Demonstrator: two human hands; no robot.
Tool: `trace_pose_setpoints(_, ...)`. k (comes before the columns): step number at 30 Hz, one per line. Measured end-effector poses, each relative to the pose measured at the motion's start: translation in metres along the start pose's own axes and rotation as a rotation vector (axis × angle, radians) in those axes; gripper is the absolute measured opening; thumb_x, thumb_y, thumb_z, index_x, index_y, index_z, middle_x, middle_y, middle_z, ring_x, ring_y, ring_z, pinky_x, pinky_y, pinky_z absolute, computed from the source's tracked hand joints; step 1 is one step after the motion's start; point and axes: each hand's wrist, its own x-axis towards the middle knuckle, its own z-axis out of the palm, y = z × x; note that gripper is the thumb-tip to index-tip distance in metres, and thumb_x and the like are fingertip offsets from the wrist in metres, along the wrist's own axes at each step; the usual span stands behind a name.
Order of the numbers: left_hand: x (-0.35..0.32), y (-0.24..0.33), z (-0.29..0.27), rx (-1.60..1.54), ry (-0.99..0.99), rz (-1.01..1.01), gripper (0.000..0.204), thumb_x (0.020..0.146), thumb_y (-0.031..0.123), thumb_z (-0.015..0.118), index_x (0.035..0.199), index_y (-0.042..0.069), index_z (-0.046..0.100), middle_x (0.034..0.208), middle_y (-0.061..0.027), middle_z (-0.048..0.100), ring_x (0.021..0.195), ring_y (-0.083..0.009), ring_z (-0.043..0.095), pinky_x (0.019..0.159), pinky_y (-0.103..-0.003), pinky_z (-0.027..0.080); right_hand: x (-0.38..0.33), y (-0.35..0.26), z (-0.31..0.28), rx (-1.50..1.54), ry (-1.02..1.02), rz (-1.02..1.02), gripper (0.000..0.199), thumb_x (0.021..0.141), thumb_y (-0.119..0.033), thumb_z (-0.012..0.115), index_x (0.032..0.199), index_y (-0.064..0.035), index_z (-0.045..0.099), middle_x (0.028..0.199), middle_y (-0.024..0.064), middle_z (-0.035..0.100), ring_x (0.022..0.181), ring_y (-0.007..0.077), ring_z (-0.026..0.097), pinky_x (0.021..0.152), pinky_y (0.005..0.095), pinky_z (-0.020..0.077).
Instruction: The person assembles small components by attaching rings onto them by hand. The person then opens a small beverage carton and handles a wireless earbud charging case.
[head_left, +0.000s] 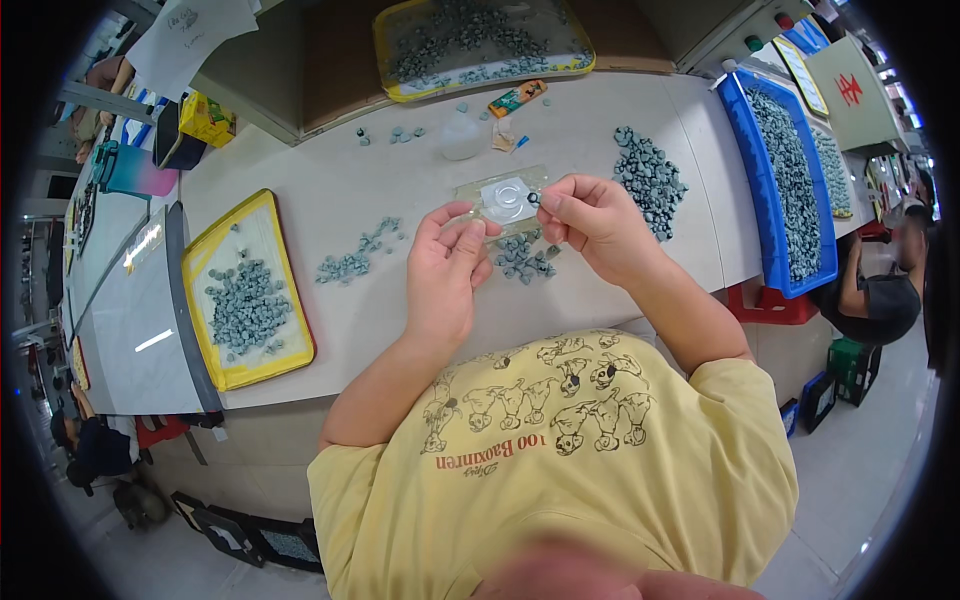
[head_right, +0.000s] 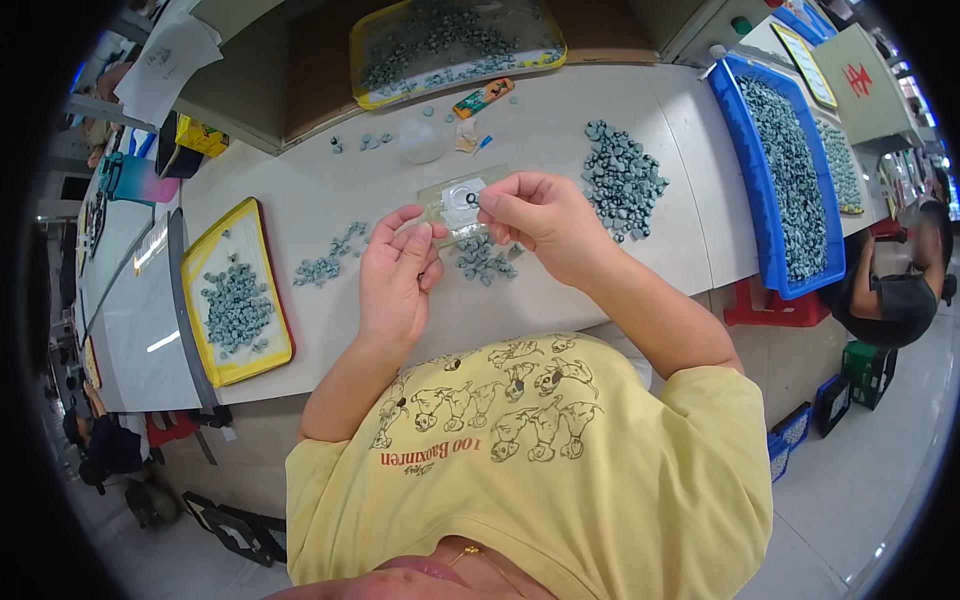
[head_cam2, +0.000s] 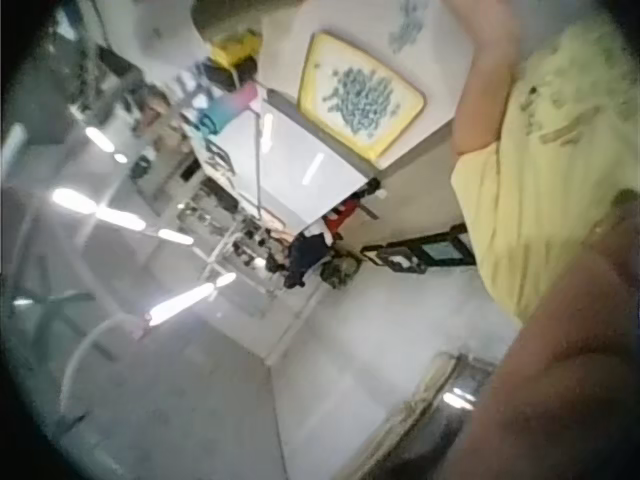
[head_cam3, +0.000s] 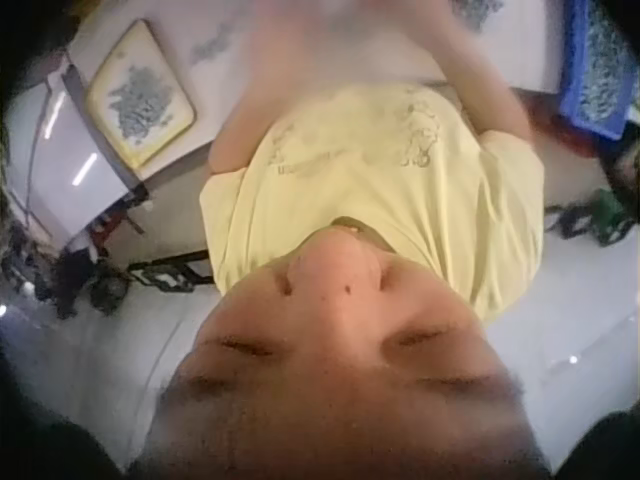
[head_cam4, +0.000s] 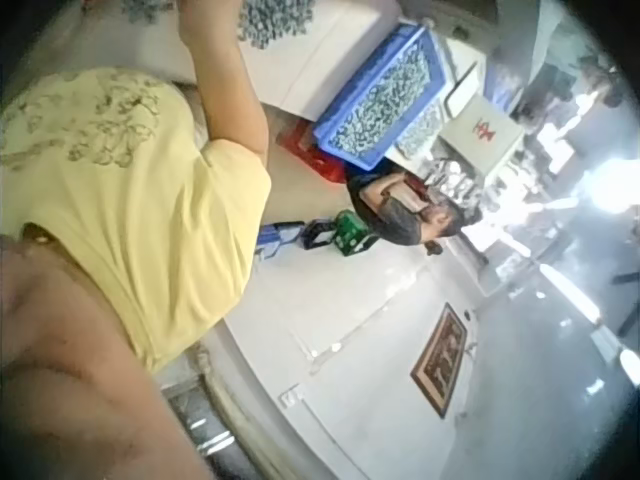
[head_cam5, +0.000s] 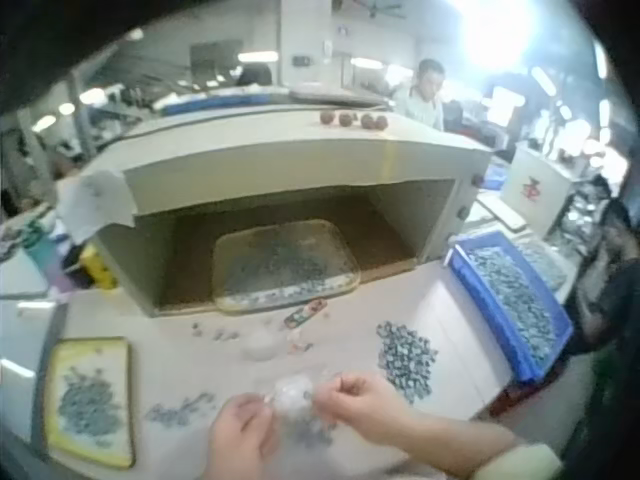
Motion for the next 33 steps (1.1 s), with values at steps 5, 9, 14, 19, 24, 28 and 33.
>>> trace_pose_setpoints(5,0.000,-0.001,-0.002,-0.005,-0.048,-0.050,0.014,0.093,0.011,0.051,0.098,-0.002,0.053,0.083,-0.0062,0.057,0.055,-0.0042,0.035,0.047,-0.019,0.031,-0.003,-0.002,0.000,0.128,-0.072,0.074,0.012,0.087,-0.013,0.060,0.087,-0.0010,0.057,0.078,0.0041,0.059,0.065,0.0105,0.054,0.062,0.0245,0.0456)
trace_pose_setpoints(9,0.000,-0.004,-0.004,-0.030,-0.055,-0.095,0.019,0.096,0.018,0.046,0.091,0.001,0.052,0.071,-0.0014,0.049,0.053,-0.0047,0.032,0.047,-0.020,0.030,-0.003,-0.001,0.000,0.131,-0.089,0.075,0.013,0.087,-0.014,0.060,0.087,-0.0010,0.057,0.078,0.0040,0.059,0.065,0.0107,0.054,0.062,0.0248,0.0459)
trace_pose_setpoints(14,-0.001,0.001,-0.004,-0.005,-0.105,-0.176,0.029,0.098,0.027,0.040,0.083,0.004,0.048,0.063,0.0030,0.035,0.050,-0.0055,0.027,0.045,-0.021,0.025,0.000,0.003,0.004,-0.108,-0.012,-0.024,0.008,0.086,-0.007,0.059,0.086,0.0006,0.060,0.079,0.0032,0.059,0.066,0.0106,0.055,0.061,0.0241,0.0466)
trace_pose_setpoints(19,-0.002,0.005,-0.003,-0.032,-0.148,-0.238,0.031,0.099,0.028,0.038,0.081,0.005,0.046,0.060,0.0041,0.029,0.049,-0.0058,0.025,0.043,-0.022,0.021,0.003,0.016,0.011,-0.741,0.029,-0.708,0.012,0.075,0.004,0.065,0.085,0.0002,0.063,0.082,0.0068,0.062,0.066,0.0159,0.058,0.056,0.0245,0.0473)
trace_pose_setpoints(24,-0.002,0.006,-0.001,-0.024,-0.171,-0.249,0.030,0.099,0.027,0.038,0.083,0.004,0.048,0.063,0.0035,0.033,0.051,-0.0056,0.026,0.044,-0.021,0.022,0.008,0.022,0.011,-1.104,-0.083,-1.225,0.027,0.062,0.005,0.071,0.087,0.0003,0.064,0.084,0.0103,0.062,0.066,0.0217,0.058,0.054,0.0279,0.0472)
trace_pose_setpoints(28,-0.001,0.008,-0.004,-0.043,-0.184,-0.260,0.029,0.099,0.027,0.038,0.084,0.003,0.048,0.064,0.0032,0.034,0.051,-0.0055,0.027,0.044,-0.021,0.023,0.010,0.023,0.014,-1.159,-0.095,-1.310,0.028,0.062,0.003,0.072,0.089,0.0011,0.064,0.084,0.0090,0.062,0.066,0.0219,0.058,0.055,0.0305,0.0472)
trace_pose_setpoints(33,0.000,0.008,-0.006,-0.027,-0.160,-0.260,0.030,0.098,0.026,0.039,0.083,0.003,0.049,0.062,0.0036,0.033,0.050,-0.0055,0.026,0.043,-0.021,0.022,0.012,0.024,0.015,-1.206,-0.126,-1.303,0.029,0.062,0.003,0.072,0.090,0.0020,0.064,0.085,0.0090,0.062,0.067,0.0221,0.058,0.055,0.0305,0.0472)
